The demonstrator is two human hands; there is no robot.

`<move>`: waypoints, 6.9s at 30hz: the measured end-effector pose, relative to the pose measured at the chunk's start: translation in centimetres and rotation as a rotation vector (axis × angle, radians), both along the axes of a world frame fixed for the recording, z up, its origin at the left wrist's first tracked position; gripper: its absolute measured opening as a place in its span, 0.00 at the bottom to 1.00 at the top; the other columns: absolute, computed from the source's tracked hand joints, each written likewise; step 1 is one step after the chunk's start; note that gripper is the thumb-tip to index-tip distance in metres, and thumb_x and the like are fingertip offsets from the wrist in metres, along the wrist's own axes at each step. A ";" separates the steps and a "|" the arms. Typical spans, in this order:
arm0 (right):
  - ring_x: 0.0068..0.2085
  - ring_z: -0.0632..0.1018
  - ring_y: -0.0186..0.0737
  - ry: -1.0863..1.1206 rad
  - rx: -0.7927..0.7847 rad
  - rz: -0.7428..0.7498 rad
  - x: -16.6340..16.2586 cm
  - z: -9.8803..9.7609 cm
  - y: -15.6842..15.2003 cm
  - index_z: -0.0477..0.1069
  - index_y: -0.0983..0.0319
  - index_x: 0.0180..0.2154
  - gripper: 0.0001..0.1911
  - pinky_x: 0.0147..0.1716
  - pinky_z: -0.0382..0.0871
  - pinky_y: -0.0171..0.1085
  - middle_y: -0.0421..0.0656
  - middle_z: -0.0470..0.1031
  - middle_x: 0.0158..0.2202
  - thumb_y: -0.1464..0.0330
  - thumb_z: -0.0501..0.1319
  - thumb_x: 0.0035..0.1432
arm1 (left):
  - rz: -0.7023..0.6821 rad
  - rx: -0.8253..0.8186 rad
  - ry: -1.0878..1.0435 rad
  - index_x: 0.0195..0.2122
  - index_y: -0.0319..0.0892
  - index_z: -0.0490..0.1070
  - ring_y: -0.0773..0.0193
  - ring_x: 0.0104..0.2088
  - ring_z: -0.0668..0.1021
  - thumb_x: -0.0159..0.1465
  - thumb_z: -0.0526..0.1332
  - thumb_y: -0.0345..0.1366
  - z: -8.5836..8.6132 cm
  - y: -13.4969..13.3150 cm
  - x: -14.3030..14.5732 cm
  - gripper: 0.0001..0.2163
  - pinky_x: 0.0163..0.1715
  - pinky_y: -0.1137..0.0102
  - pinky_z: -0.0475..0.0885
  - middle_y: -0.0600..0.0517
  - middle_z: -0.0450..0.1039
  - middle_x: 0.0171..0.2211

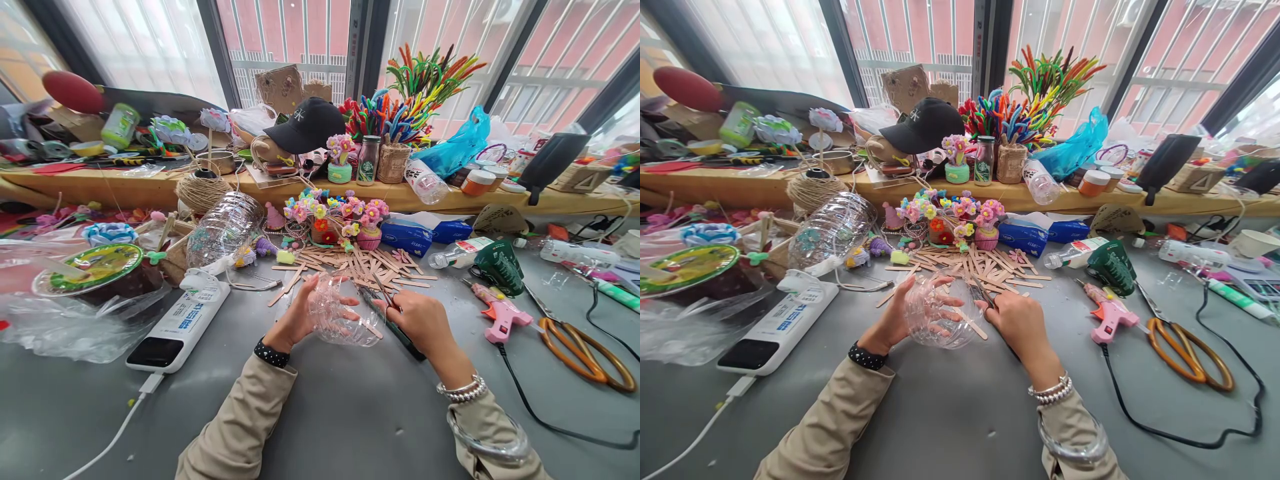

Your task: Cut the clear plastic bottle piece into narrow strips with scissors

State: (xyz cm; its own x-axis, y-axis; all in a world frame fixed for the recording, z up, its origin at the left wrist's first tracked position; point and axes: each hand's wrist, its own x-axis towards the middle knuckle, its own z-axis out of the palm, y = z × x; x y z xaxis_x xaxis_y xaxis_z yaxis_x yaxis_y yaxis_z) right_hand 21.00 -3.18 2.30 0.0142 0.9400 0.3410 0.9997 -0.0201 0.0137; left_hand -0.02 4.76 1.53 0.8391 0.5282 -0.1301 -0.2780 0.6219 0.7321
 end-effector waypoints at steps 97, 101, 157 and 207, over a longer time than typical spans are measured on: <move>0.17 0.55 0.30 0.668 -0.139 0.038 -2.3 -0.3 0.3 0.50 0.60 0.11 0.25 0.19 0.46 0.33 0.36 0.52 0.11 0.55 0.50 0.52 | 0.439 0.363 -0.233 0.62 0.53 0.48 0.46 0.63 0.54 0.47 0.66 0.46 0.4 -0.7 0.6 0.42 0.60 0.52 0.48 0.50 0.55 0.61; 0.17 0.54 0.31 0.650 -0.154 0.047 -2.2 -0.1 0.3 0.50 0.60 0.11 0.24 0.19 0.45 0.34 0.36 0.52 0.11 0.56 0.51 0.52 | 0.427 0.390 -0.212 0.61 0.53 0.50 0.46 0.63 0.54 0.46 0.66 0.46 0.4 -0.6 0.6 0.42 0.61 0.52 0.48 0.51 0.54 0.62; 0.17 0.57 0.29 0.799 -0.314 0.094 -1.5 -0.3 0.4 0.60 0.62 0.11 0.24 0.20 0.51 0.32 0.36 0.56 0.11 0.57 0.52 0.53 | 0.420 0.369 -0.296 0.61 0.57 0.49 0.42 0.61 0.57 0.48 0.65 0.42 0.5 -0.6 0.6 0.39 0.58 0.48 0.52 0.51 0.51 0.63; 0.17 0.50 0.26 1.529 -0.300 -0.015 -1.8 0.9 0.4 0.66 0.63 0.19 0.25 0.17 0.41 0.32 0.32 0.52 0.14 0.46 0.61 0.39 | 0.368 0.434 -0.184 0.61 0.61 0.47 0.45 0.62 0.55 0.44 0.68 0.41 0.2 -0.6 0.6 0.44 0.60 0.52 0.48 0.54 0.53 0.61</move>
State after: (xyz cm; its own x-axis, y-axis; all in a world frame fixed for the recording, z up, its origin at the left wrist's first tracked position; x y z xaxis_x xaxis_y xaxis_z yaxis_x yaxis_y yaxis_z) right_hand 19.17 -2.78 3.22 0.1696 0.9651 -0.1995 0.0661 -0.2131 -0.9748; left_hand 0.58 4.11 1.71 0.5793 0.7607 0.2928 -0.5644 0.1151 0.8174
